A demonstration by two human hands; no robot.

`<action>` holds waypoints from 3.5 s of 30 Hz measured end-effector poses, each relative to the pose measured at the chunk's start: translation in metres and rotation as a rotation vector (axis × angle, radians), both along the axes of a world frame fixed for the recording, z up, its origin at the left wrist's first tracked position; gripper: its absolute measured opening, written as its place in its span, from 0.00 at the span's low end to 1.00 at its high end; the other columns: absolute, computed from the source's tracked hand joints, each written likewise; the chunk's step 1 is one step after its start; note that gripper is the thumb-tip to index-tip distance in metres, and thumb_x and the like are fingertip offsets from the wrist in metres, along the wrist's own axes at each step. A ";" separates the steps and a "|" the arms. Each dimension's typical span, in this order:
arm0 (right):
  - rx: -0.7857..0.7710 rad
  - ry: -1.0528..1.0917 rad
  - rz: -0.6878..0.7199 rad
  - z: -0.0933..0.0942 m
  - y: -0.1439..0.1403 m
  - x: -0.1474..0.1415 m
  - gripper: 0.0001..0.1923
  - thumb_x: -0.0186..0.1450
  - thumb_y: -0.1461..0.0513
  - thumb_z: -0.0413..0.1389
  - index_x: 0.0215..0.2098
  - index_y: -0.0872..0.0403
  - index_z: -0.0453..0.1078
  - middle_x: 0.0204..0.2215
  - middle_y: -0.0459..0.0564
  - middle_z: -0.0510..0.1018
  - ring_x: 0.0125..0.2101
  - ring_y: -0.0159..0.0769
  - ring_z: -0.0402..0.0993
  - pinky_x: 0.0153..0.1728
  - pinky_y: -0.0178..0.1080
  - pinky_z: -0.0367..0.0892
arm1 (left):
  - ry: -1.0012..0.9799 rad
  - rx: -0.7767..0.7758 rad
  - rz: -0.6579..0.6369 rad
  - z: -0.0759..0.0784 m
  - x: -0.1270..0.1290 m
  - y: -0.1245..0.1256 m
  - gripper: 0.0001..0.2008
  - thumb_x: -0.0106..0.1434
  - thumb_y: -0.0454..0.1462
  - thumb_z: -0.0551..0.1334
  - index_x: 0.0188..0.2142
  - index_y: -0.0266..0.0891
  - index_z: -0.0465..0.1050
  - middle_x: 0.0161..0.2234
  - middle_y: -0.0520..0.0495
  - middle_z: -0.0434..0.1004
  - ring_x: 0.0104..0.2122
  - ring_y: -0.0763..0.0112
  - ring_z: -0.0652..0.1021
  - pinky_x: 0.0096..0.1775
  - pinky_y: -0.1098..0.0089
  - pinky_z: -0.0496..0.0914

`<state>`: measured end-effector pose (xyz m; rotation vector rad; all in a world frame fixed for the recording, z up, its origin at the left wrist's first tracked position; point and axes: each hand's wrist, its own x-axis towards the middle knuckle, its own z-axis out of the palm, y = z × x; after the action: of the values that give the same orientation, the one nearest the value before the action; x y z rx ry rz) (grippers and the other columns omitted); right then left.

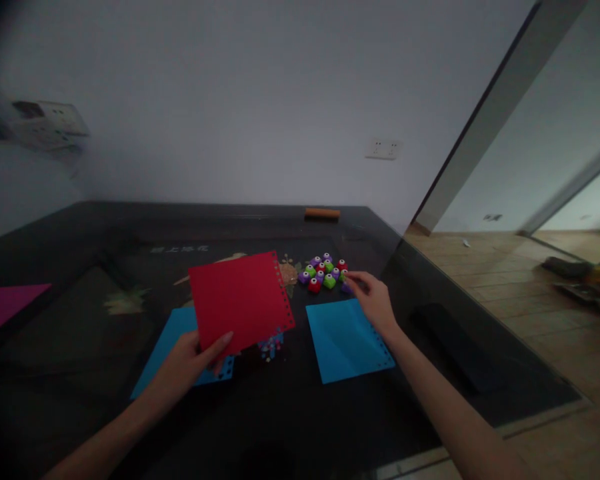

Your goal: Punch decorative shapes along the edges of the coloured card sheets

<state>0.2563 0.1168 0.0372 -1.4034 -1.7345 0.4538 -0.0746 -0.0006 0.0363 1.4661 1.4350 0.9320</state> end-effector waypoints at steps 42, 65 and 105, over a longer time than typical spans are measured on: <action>-0.710 0.656 0.270 -0.018 -0.065 -0.060 0.14 0.47 0.54 0.67 0.25 0.55 0.72 0.22 0.44 0.77 0.24 0.31 0.72 0.30 0.36 0.65 | 0.163 -0.120 -0.259 -0.010 0.029 -0.016 0.20 0.64 0.47 0.52 0.25 0.37 0.73 0.17 0.51 0.72 0.21 0.69 0.73 0.28 0.72 0.66; -0.510 0.952 -0.043 0.001 -0.049 0.013 0.17 0.42 0.58 0.71 0.28 0.53 0.73 0.23 0.44 0.78 0.21 0.29 0.72 0.25 0.34 0.68 | 0.591 0.788 -0.517 -0.009 0.069 -0.018 0.07 0.66 0.33 0.52 0.42 0.40 0.66 0.30 0.48 0.78 0.28 0.69 0.77 0.32 0.70 0.70; -0.634 0.611 -0.197 -0.024 -0.059 0.046 0.17 0.45 0.58 0.68 0.32 0.53 0.75 0.24 0.47 0.80 0.22 0.34 0.73 0.26 0.38 0.66 | 0.722 0.660 -0.602 -0.044 0.102 -0.005 0.22 0.63 0.29 0.54 0.57 0.35 0.60 0.61 0.36 0.61 0.60 0.60 0.64 0.56 0.55 0.65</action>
<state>0.3027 0.0575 0.0130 -1.6108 -0.9744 1.2492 0.0271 -0.0058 -0.0078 2.7359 1.0296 0.5061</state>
